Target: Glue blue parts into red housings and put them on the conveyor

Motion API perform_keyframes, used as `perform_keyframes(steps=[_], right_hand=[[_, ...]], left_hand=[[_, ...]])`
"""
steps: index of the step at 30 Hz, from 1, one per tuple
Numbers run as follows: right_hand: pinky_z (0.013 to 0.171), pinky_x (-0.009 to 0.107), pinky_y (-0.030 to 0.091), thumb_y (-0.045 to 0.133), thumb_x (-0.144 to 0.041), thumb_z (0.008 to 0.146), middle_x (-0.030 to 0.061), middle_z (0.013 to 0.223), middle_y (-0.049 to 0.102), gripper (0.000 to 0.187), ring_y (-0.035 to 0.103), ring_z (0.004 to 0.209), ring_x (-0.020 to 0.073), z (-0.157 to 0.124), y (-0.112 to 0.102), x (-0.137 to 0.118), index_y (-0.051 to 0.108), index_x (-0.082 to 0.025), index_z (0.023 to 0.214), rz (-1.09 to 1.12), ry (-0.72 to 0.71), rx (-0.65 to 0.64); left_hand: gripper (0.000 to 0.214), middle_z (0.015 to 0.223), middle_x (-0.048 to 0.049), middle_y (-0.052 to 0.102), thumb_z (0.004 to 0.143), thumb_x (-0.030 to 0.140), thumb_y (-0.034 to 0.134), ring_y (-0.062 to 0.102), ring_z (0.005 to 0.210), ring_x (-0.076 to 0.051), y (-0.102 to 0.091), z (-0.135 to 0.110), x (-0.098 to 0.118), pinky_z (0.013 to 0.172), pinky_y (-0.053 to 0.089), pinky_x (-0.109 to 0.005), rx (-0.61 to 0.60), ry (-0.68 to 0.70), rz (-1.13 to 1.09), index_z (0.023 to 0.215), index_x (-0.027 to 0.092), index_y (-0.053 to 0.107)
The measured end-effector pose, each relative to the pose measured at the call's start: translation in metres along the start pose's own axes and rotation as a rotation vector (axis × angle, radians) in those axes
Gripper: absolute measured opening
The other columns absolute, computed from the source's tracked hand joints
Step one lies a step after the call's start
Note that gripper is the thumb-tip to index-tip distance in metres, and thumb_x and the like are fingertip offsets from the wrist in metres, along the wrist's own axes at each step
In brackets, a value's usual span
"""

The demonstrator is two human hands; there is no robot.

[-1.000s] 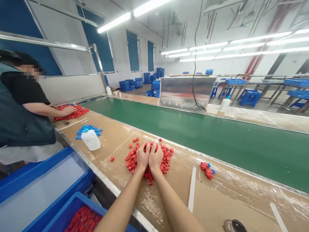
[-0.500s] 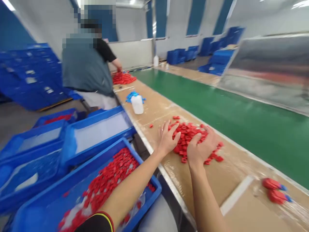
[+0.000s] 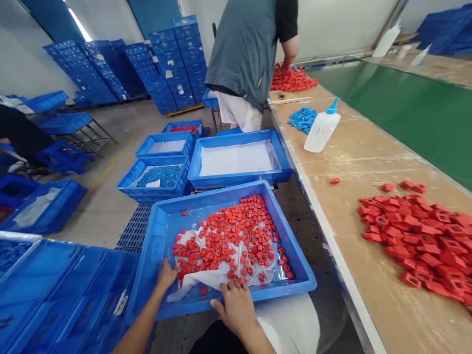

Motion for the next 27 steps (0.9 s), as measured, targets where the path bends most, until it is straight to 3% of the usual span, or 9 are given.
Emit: perform_keyframes(steps=[3, 6, 10, 12, 15, 18, 23, 27], right_hand=[[0.094, 0.050, 0.047, 0.057, -0.054, 0.090, 0.0136, 0.108, 0.069, 0.044, 0.065, 0.102, 0.0342, 0.004, 0.016, -0.021, 0.066, -0.021, 0.118, -0.013, -0.056, -0.078], [0.100, 0.048, 0.044, 0.053, -0.052, 0.093, 0.0157, 0.135, 0.057, 0.052, 0.055, 0.122, 0.0346, 0.021, 0.025, -0.036, 0.055, -0.022, 0.135, -0.010, -0.082, -0.098], [0.114, 0.052, 0.027, 0.050, -0.050, 0.094, 0.0168, 0.157, 0.032, 0.060, 0.028, 0.144, 0.0362, 0.052, 0.039, -0.051, 0.045, -0.019, 0.146, 0.005, -0.110, -0.129], [0.115, 0.053, 0.024, 0.048, -0.050, 0.095, 0.0178, 0.155, 0.035, 0.061, 0.029, 0.144, 0.0359, 0.062, 0.048, -0.058, 0.045, -0.017, 0.146, 0.020, -0.129, -0.177], [0.111, 0.052, 0.033, 0.042, -0.052, 0.096, 0.0185, 0.142, 0.053, 0.062, 0.046, 0.133, 0.0343, 0.070, 0.062, -0.066, 0.046, -0.016, 0.146, 0.049, -0.155, -0.276], [0.105, 0.052, 0.039, 0.040, -0.055, 0.097, 0.0206, 0.132, 0.060, 0.064, 0.056, 0.123, 0.0347, 0.077, 0.072, -0.073, 0.047, -0.012, 0.144, 0.060, -0.163, -0.363], [0.100, 0.053, 0.044, 0.040, -0.056, 0.098, 0.0194, 0.129, 0.062, 0.059, 0.060, 0.119, 0.0314, 0.091, 0.084, -0.087, 0.057, -0.012, 0.133, 0.061, -0.142, -0.463], [0.108, 0.056, 0.037, 0.040, -0.051, 0.099, 0.0211, 0.142, 0.052, 0.057, 0.046, 0.134, 0.0336, 0.099, 0.091, -0.100, 0.053, -0.011, 0.138, 0.058, -0.127, -0.426]], left_hand=[[0.027, 0.111, -0.0069, 0.065, 0.095, 0.032, 0.059, 0.066, 0.092, -0.019, 0.029, 0.008, -0.027, 0.079, 0.058, -0.036, -0.095, -0.132, 0.003, 0.117, 0.017, 0.061], [0.026, 0.110, -0.0070, 0.066, 0.096, 0.032, 0.058, 0.066, 0.089, -0.018, 0.052, 0.014, -0.038, 0.078, 0.058, -0.035, -0.203, -0.157, -0.016, 0.117, 0.017, 0.062], [0.029, 0.111, -0.0068, 0.066, 0.094, 0.034, 0.061, 0.066, 0.094, -0.021, 0.055, 0.021, -0.046, 0.081, 0.058, -0.038, -0.297, -0.129, 0.003, 0.115, 0.014, 0.062], [0.029, 0.113, -0.0073, 0.065, 0.093, 0.034, 0.062, 0.065, 0.096, -0.021, 0.048, 0.026, -0.048, 0.083, 0.057, -0.040, -0.331, -0.109, 0.027, 0.115, 0.014, 0.062], [0.030, 0.114, -0.0077, 0.065, 0.093, 0.034, 0.062, 0.065, 0.098, -0.022, 0.035, 0.038, -0.048, 0.085, 0.057, -0.042, -0.365, -0.079, 0.059, 0.115, 0.014, 0.062], [0.030, 0.116, -0.0081, 0.065, 0.093, 0.033, 0.062, 0.065, 0.099, -0.022, 0.017, 0.052, -0.044, 0.085, 0.057, -0.042, -0.350, -0.066, 0.075, 0.117, 0.014, 0.062], [0.032, 0.122, -0.0094, 0.063, 0.093, 0.033, 0.063, 0.063, 0.107, -0.024, -0.025, 0.065, -0.030, 0.091, 0.054, -0.046, -0.168, -0.074, 0.034, 0.119, 0.015, 0.061], [0.039, 0.137, -0.0116, 0.053, 0.094, 0.031, 0.059, 0.053, 0.122, -0.029, -0.071, 0.051, -0.031, 0.102, 0.044, -0.053, 0.057, -0.122, -0.088, 0.130, 0.017, 0.054]])
Point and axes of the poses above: each hand's wrist, its own z-axis towards the middle knuckle, its own y-axis out of the palm, x = y × z, the point moved 6 cm from there along z, towards the middle knuckle
